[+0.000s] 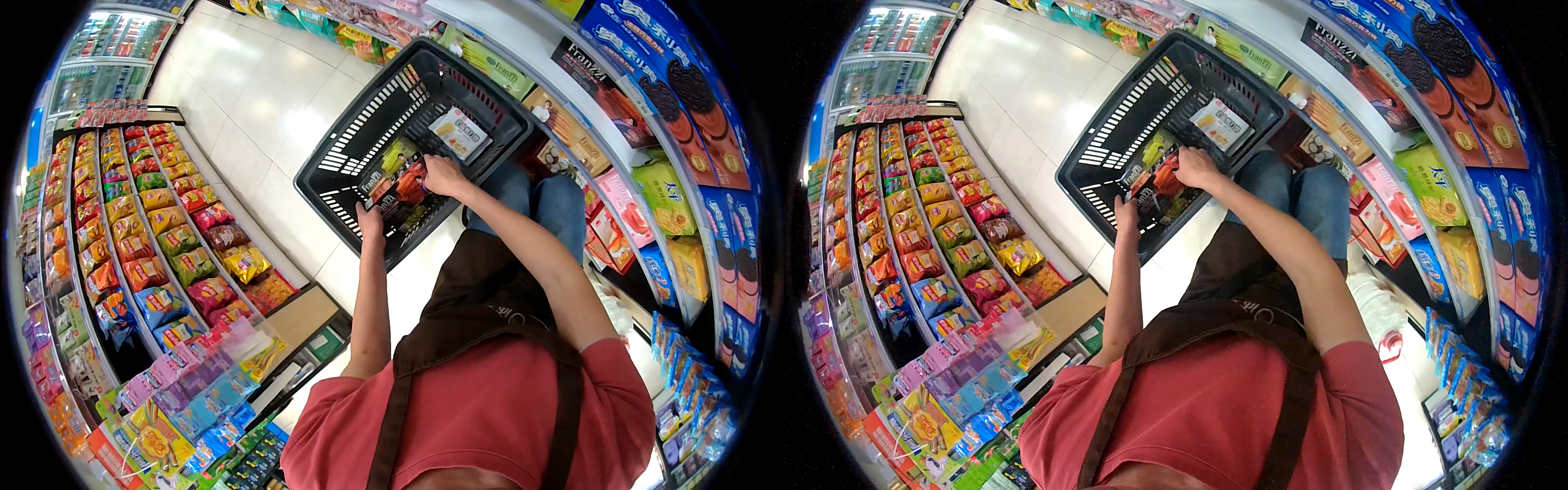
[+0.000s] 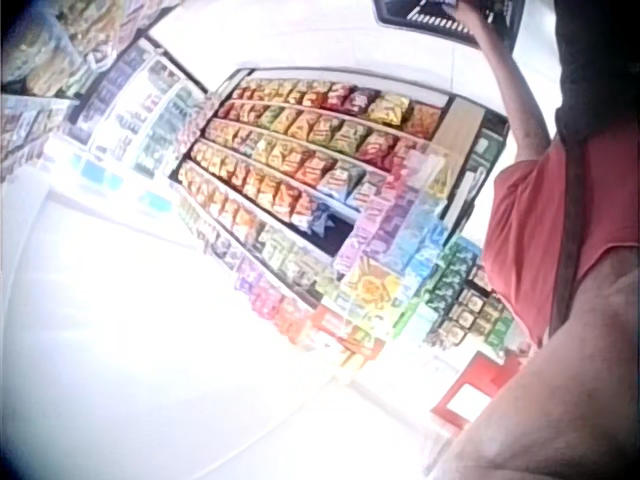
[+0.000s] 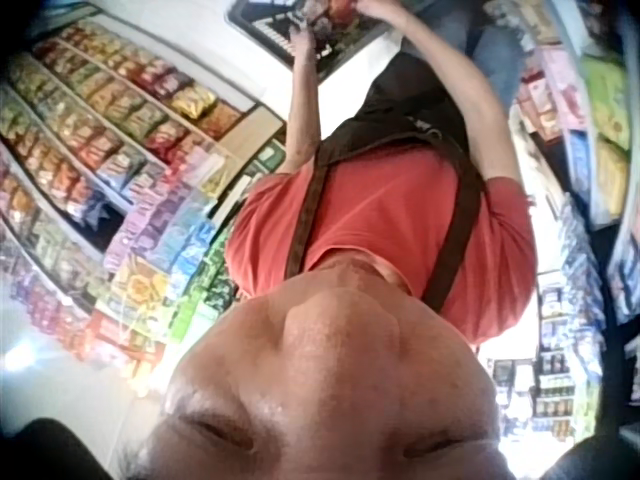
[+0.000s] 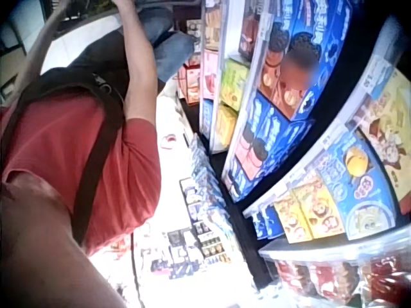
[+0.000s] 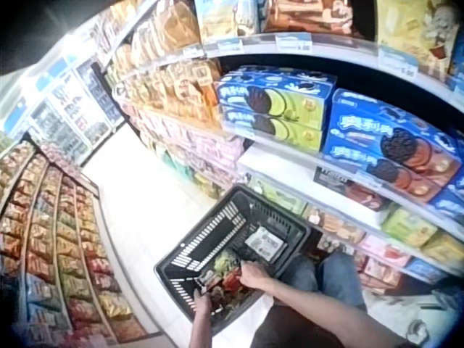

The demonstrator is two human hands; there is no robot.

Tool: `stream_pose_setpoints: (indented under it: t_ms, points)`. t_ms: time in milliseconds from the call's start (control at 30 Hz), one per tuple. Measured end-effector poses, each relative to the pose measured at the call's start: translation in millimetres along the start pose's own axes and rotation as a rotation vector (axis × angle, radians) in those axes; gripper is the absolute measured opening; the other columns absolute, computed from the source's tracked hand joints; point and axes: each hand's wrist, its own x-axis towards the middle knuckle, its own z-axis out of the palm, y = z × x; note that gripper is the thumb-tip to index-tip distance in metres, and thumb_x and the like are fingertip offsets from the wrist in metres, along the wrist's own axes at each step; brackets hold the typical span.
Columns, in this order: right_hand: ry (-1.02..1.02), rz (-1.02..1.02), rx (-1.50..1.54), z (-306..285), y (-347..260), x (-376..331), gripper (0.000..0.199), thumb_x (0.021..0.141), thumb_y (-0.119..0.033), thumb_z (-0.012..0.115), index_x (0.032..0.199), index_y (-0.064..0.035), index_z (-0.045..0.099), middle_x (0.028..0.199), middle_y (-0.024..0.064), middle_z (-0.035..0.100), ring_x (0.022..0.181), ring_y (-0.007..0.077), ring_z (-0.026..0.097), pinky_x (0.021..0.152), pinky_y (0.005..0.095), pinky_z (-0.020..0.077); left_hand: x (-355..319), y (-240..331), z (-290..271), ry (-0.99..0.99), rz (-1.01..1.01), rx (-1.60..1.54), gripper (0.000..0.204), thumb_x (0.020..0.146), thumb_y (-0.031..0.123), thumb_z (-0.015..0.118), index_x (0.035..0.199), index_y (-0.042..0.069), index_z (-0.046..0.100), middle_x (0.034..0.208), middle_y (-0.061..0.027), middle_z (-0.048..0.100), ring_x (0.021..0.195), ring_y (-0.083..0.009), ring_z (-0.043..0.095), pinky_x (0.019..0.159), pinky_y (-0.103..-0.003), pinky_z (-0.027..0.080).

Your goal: The person restocks snack items on a supermarket shelf. They repeatedly pick packaged snacks from a black shopping basket and place them onto the shelf, then adjust the items to align them neatly. The person handles multiple snack packages one at a time and continues the process until the basket is empty.

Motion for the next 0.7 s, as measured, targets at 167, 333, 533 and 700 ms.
stream_pose_setpoints:
  t_ms: [167, 333, 533, 700]
  points:
    - [-0.030, 0.069, -0.079, 17.2, 16.7, 19.8, 0.060, 0.087, -0.024, 0.063, 0.134, 0.0083, 0.043, 0.120, 0.0274, 0.060, 0.113, 0.0425, 0.058, 0.099, 0.0482, 0.0451, -19.0, 13.1, 10.8, -0.101, -0.037, 0.083, 0.071, 0.083, 0.006, 0.053, 0.149, -0.005, 0.027, 0.128, -0.0207, 0.057, 0.109, -0.0268, 0.060, 0.094, -0.034, 0.047]
    - [-0.103, 0.087, 0.001, 9.4, 6.2, 15.3, 0.069, 0.083, -0.013, 0.053, 0.143, 0.0143, 0.030, 0.130, 0.0318, 0.055, 0.121, 0.0429, 0.053, 0.106, 0.0462, 0.0387, -13.9, 8.6, 10.2, -0.112, -0.065, 0.087, 0.069, 0.083, 0.008, 0.053, 0.148, -0.002, 0.032, 0.125, -0.0190, 0.060, 0.104, -0.0256, 0.063, 0.089, -0.033, 0.050]
    - [-0.099, 0.105, 0.014, 38.7, 23.1, 35.5, 0.071, 0.092, -0.023, 0.055, 0.146, 0.0100, 0.025, 0.134, 0.0322, 0.048, 0.123, 0.0466, 0.049, 0.106, 0.0487, 0.0393, 23.7, -25.8, 15.8, -0.155, 0.124, 0.120, 0.071, 0.081, 0.013, 0.064, 0.146, 0.000, 0.038, 0.126, -0.0201, 0.062, 0.108, -0.0271, 0.064, 0.089, -0.034, 0.051]
    - [-0.135, 0.091, 0.006, 34.9, 25.5, 32.6, 0.058, 0.093, -0.024, 0.052, 0.140, 0.0072, 0.036, 0.130, 0.0338, 0.049, 0.121, 0.0482, 0.051, 0.102, 0.0509, 0.0430, 41.0, -39.3, 23.4, -0.088, 0.189, 0.222, 0.073, 0.079, 0.021, 0.070, 0.144, 0.002, 0.042, 0.126, -0.0240, 0.061, 0.115, -0.0366, 0.061, 0.094, -0.040, 0.050]
